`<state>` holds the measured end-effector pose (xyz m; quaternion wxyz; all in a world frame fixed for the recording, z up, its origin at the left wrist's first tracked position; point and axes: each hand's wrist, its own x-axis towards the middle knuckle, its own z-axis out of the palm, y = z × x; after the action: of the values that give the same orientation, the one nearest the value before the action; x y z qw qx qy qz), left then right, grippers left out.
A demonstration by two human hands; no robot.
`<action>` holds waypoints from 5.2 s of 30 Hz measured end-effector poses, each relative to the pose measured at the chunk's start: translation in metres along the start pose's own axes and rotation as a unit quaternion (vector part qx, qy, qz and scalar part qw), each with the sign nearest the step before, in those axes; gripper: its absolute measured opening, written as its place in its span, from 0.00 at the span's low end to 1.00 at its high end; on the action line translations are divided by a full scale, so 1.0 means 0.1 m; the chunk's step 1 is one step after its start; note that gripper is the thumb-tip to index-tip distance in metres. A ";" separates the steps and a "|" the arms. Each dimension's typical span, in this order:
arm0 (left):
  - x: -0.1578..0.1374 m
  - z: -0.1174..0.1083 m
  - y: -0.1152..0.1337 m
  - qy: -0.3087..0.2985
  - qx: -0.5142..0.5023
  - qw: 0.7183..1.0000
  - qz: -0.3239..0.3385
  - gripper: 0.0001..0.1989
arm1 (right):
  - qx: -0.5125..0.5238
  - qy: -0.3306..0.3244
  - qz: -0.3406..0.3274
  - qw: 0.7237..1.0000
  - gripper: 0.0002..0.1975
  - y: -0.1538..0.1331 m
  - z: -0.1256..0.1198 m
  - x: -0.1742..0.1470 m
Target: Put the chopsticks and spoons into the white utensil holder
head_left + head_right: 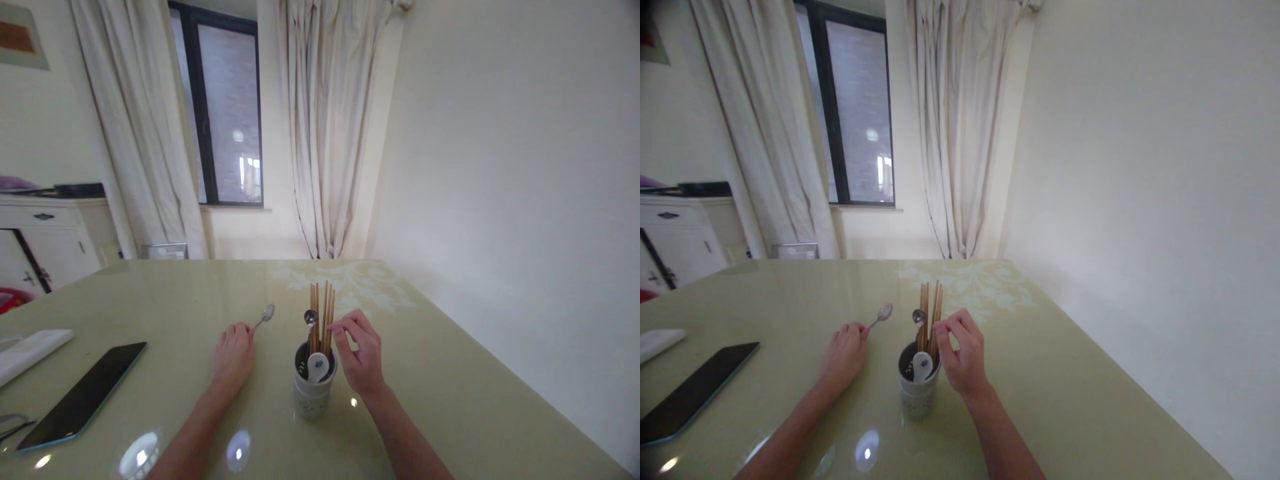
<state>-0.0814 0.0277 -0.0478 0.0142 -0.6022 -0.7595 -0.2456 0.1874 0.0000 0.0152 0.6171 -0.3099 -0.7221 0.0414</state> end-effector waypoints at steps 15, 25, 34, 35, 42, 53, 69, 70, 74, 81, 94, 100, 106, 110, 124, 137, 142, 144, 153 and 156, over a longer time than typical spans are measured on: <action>-0.74 -0.09 0.62 0.220 -0.279 0.856 0.375 0.23 | 0.176 0.185 0.176 0.951 0.19 -0.10 0.02 0.01; -0.71 0.14 0.67 -0.100 -0.513 0.820 0.233 0.44 | 0.138 0.077 0.202 0.967 0.25 0.14 -0.22 0.12; -0.72 0.06 0.72 -0.200 -0.531 0.796 0.209 0.53 | 0.040 -0.047 0.155 0.986 0.20 0.11 -0.10 0.03; -0.72 0.07 0.72 -0.200 -0.533 0.795 0.208 0.52 | 0.038 -0.037 0.157 0.986 0.19 0.11 -0.09 0.03; -0.68 0.06 0.72 -0.216 -0.532 0.783 0.238 0.51 | 0.034 -0.017 0.145 0.989 0.26 0.12 -0.08 0.00; -0.66 -0.01 0.72 -0.196 -0.491 0.800 0.283 0.50 | -0.091 -0.064 0.093 0.989 0.27 0.20 -0.06 -0.03; -0.51 0.23 0.62 -0.150 -0.220 0.939 0.216 0.29 | 0.211 -0.128 0.197 0.949 0.40 0.40 0.41 -0.38; -0.51 0.23 0.62 -0.157 -0.190 0.945 0.216 0.30 | 0.205 -0.127 0.209 0.948 0.37 0.43 0.42 -0.39; -0.51 0.26 0.61 -0.177 -0.108 0.956 0.209 0.40 | 0.113 -0.062 0.251 0.959 0.31 0.68 0.35 -0.37; -0.49 0.29 0.56 -0.167 -0.094 0.958 0.214 0.35 | -0.126 0.119 0.273 0.946 0.28 1.25 -0.09 -0.20; -0.52 0.32 0.50 -0.127 -0.119 0.953 0.246 0.27 | -0.227 0.245 0.324 0.885 0.59 1.21 -0.19 -0.16; -0.57 0.39 0.53 -0.105 -0.111 0.936 0.318 0.26 | -0.166 0.120 0.140 0.969 0.32 0.42 0.29 -0.27; -0.59 0.80 0.38 -0.070 -0.055 0.913 0.397 0.30 | -0.044 -0.372 0.043 0.926 0.16 -0.02 0.70 -0.49; -0.58 1.01 0.30 -0.060 -0.041 0.890 0.450 0.35 | -0.041 -0.370 0.084 0.924 0.12 -0.02 0.63 -0.45; -0.59 0.81 0.34 -0.154 -0.080 0.894 0.413 0.32 | -0.030 -0.375 0.092 0.922 0.12 -0.01 0.62 -0.44; -0.58 0.91 0.28 -0.154 -0.079 0.898 0.405 0.31 | -0.031 -0.378 0.104 0.920 0.11 -0.04 0.65 -0.44; -0.57 0.91 0.26 -0.152 -0.068 0.896 0.411 0.30 | -0.027 -0.372 0.108 0.921 0.11 -0.04 0.65 -0.44; -0.57 0.90 0.25 -0.154 -0.059 0.899 0.405 0.30 | -0.024 -0.370 0.106 0.923 0.11 -0.03 0.66 -0.44; -0.55 0.75 0.27 -0.168 -0.102 0.892 0.407 0.31 | -0.024 -0.368 0.108 0.923 0.12 0.00 0.68 -0.45; -0.53 0.79 0.24 -0.161 -0.097 0.893 0.408 0.31 | -0.018 -0.367 0.109 0.924 0.12 0.01 0.69 -0.45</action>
<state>-0.0227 0.0142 -0.1253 -0.0677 -0.8889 -0.4113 -0.1900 0.1269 0.0008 -0.0400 0.2950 -0.3610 -0.8603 0.2064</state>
